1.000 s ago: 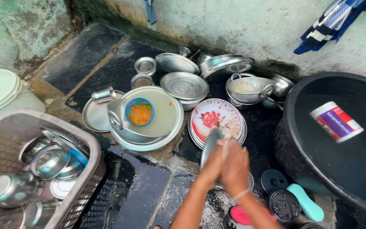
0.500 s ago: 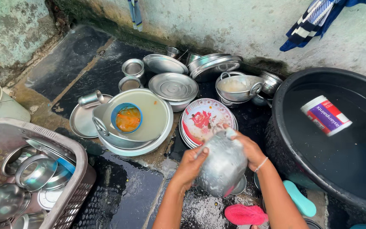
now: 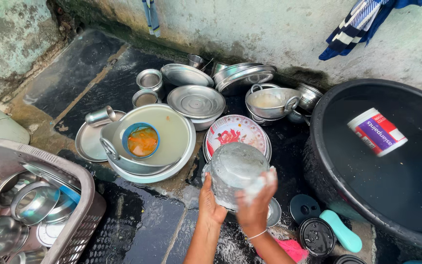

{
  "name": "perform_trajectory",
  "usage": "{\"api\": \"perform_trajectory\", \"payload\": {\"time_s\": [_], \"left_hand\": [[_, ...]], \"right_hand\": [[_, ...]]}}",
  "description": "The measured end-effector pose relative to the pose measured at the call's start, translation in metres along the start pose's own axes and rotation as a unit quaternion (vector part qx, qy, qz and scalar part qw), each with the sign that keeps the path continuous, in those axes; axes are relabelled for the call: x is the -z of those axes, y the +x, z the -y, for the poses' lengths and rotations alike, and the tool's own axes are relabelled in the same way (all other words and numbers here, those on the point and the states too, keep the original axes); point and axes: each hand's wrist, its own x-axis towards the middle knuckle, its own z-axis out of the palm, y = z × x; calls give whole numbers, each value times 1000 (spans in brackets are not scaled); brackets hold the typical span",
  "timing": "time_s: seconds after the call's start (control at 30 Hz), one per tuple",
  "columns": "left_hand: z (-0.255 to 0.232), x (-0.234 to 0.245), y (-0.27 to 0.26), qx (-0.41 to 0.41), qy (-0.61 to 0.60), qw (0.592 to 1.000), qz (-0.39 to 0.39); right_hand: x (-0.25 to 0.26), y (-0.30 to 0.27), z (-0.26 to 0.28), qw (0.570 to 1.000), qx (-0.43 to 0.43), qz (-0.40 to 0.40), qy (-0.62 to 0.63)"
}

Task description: The person washes various metal dishes, plates, and a plastic container by hand, scrubbing them with a sponge and rinsing them in a large basin of water before placing them in a basket.

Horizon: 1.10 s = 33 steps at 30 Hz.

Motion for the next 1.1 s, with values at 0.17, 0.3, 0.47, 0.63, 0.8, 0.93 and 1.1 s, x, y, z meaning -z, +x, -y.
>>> {"api": "perform_trajectory", "payload": {"time_s": [0.17, 0.3, 0.47, 0.63, 0.8, 0.93, 1.1], "left_hand": [[12, -13, -7, -16, 147, 988, -53], [29, -34, -37, -81, 411, 908, 23], [14, -47, -41, -54, 365, 926, 79], [-2, -43, -22, -106, 182, 975, -75], [15, -32, -15, -115, 365, 923, -43], [23, -31, -31, -36, 523, 850, 49], [21, -13, -28, 7, 460, 885, 66]], "right_hand": [[8, 23, 29, 930, 215, 175, -243], [-2, 71, -41, 921, -138, 346, -114], [18, 75, -133, 765, -432, 274, 391], [-22, -19, -109, 866, -391, 120, 289], [-11, -13, -56, 993, -6, 109, 51], [5, 35, -83, 944, -186, 141, 236], [-2, 7, -133, 628, -640, 97, 431]]}}
